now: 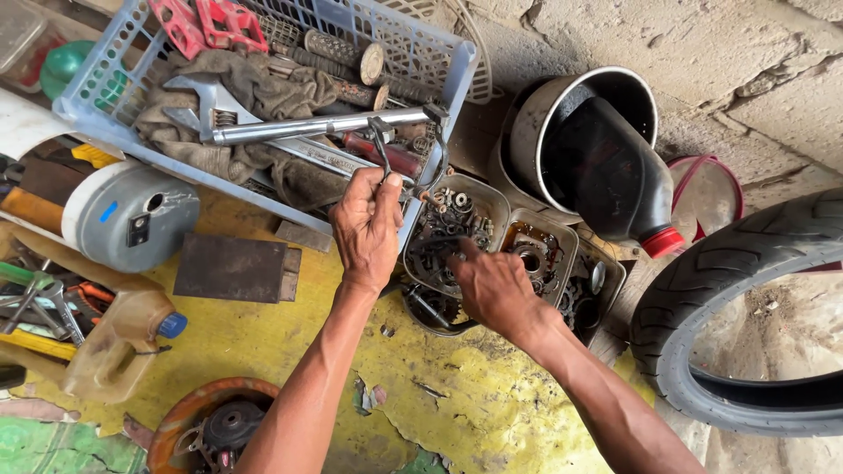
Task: The person adjusts the rear derailleur and chain on a green bicycle using a wrench, then searches through several plastic bins of small parts and places selected items into a small container. The person closes the container and returns to the bicycle.
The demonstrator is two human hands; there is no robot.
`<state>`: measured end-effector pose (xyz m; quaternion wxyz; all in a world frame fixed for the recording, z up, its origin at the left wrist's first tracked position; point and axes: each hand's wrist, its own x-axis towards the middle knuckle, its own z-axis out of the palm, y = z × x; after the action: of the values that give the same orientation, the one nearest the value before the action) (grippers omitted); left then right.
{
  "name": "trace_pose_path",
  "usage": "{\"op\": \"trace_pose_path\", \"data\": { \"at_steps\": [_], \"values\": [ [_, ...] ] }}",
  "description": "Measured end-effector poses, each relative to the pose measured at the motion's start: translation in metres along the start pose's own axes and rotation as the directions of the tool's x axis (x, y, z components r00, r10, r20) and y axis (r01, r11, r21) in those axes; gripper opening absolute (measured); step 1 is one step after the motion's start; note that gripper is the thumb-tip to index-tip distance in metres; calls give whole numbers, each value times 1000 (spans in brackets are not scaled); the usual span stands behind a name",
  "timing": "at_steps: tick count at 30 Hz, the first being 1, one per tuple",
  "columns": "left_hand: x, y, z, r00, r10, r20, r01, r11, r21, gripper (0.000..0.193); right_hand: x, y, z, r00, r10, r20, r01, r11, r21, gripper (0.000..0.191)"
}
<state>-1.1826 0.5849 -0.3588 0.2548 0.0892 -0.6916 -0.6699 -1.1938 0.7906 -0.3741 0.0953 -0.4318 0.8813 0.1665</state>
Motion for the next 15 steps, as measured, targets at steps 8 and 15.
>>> {"op": "trace_pose_path", "data": {
  "at_steps": [8, 15],
  "values": [
    [0, -3, 1, 999, -43, -10, 43, 999, -29, 19, -13, 0, -39, 969, -27, 245, -46, 957, 287, 27],
    [0, -3, 1, 999, -48, -11, 48, 999, -14, 19, -14, -1, -56, 965, -76, 249, 72, 997, 24, 45]
  ]
}}
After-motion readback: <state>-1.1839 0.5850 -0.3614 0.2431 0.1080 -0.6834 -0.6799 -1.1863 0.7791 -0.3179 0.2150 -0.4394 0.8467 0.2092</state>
